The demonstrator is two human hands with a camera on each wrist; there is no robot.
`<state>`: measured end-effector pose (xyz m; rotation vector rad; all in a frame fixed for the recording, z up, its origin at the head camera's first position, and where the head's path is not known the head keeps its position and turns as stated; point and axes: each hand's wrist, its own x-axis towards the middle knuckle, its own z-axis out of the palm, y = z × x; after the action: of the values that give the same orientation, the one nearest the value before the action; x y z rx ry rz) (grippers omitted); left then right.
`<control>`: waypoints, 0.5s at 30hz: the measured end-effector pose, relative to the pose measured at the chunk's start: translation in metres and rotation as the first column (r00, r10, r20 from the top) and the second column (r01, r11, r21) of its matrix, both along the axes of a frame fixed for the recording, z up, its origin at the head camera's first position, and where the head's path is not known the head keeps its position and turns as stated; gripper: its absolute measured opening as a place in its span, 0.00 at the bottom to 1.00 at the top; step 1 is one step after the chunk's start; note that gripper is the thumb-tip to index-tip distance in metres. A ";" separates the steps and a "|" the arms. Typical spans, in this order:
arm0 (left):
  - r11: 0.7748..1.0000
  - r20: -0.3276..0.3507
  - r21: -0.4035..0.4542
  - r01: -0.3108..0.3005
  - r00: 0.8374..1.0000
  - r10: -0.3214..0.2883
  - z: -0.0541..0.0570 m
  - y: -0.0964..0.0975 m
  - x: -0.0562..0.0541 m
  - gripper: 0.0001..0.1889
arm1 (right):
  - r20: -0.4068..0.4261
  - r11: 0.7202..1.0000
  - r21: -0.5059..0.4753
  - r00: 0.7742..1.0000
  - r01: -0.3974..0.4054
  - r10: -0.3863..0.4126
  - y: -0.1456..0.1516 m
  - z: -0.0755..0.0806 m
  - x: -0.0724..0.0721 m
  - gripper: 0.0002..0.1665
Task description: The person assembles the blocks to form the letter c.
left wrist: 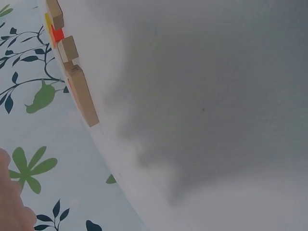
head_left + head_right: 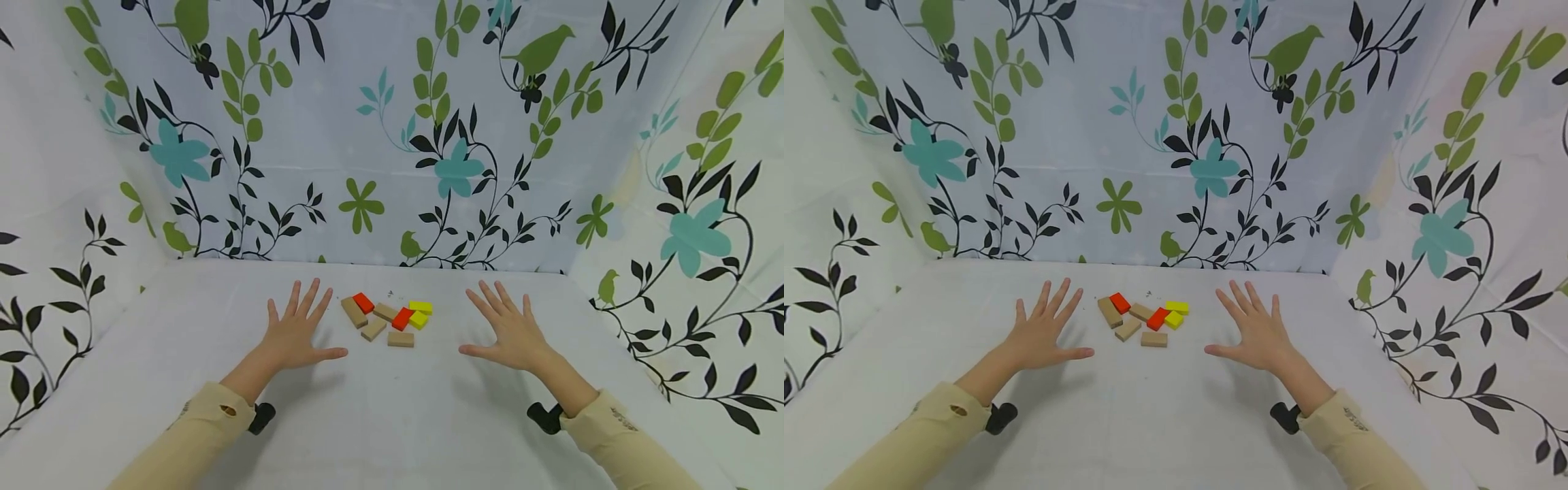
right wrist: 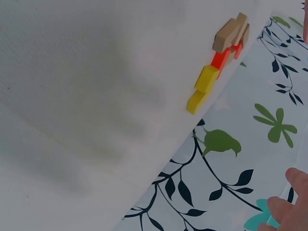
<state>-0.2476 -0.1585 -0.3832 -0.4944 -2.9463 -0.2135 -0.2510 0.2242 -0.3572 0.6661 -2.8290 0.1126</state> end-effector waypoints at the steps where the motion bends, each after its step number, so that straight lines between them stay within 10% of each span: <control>1: 1.000 0.002 -0.008 0.000 1.000 0.000 0.000 0.002 -0.001 0.58 | -0.001 1.000 -0.002 1.000 -0.004 0.004 0.000 -0.001 -0.001 0.59; 15: 0.999 0.009 -0.018 0.030 1.000 -0.030 -0.005 0.015 -0.014 0.54 | 0.009 0.999 -0.023 0.999 -0.036 0.036 -0.007 -0.005 -0.011 0.55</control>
<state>-0.2612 -0.1434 -0.3884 -0.5412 -2.9538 -0.1931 -0.2621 0.2177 -0.3626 0.7138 -2.8212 0.1538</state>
